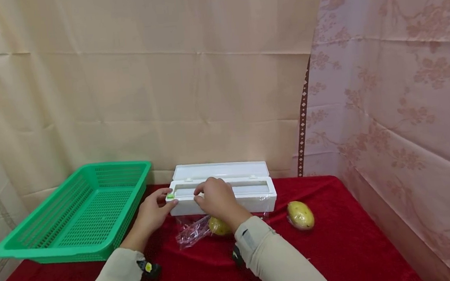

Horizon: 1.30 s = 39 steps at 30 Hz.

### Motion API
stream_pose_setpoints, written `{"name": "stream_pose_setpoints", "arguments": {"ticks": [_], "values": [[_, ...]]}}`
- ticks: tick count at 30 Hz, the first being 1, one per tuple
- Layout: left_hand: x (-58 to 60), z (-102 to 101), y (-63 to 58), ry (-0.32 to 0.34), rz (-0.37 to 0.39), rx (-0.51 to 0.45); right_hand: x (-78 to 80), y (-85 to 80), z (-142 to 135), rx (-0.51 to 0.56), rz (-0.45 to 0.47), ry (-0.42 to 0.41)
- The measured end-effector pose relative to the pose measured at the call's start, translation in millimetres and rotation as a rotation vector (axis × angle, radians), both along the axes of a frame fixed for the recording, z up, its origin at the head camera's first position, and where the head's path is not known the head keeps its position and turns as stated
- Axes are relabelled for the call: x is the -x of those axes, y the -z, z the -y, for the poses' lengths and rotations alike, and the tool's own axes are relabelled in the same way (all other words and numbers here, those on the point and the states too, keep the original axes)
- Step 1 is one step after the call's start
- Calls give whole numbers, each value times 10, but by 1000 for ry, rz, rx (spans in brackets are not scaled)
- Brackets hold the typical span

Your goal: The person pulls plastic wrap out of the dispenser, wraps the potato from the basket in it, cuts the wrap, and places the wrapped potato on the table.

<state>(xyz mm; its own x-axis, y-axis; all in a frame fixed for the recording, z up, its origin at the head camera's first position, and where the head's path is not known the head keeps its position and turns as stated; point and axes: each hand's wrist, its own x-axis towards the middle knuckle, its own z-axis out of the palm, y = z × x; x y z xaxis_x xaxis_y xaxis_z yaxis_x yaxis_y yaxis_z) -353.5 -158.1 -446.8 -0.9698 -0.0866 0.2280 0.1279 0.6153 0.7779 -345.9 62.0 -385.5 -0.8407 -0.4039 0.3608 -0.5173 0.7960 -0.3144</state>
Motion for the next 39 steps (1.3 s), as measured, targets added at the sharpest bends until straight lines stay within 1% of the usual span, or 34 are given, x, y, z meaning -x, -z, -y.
{"name": "stream_pose_setpoints", "arguments": {"ticks": [5, 8, 12, 15, 18, 24, 27, 33, 39], "values": [[7, 38, 11, 7, -24, 18, 84, 28, 279, -1, 4, -16], [1, 57, 0, 1, -32, 30, 141, 66, 435, -3, -7, 3], [-10, 72, -11, 4, -45, 22, 206, 120, 580, 6, -10, 48], [-7, 80, 0, 8, -55, 5, 237, 152, 631, 21, 0, 68], [10, 96, 28, 16, -63, -19, 262, 179, 654, 60, 11, 73], [50, 141, 81, 31, -65, -120, 311, 231, 702, 139, 13, 73], [57, 143, 93, 35, -67, -128, 324, 252, 708, 144, 7, 95], [54, 161, 93, 35, -99, -82, 322, 239, 692, 92, -32, 154], [76, 178, 105, 46, -101, -62, 310, 226, 685, -14, -68, 186]]}}
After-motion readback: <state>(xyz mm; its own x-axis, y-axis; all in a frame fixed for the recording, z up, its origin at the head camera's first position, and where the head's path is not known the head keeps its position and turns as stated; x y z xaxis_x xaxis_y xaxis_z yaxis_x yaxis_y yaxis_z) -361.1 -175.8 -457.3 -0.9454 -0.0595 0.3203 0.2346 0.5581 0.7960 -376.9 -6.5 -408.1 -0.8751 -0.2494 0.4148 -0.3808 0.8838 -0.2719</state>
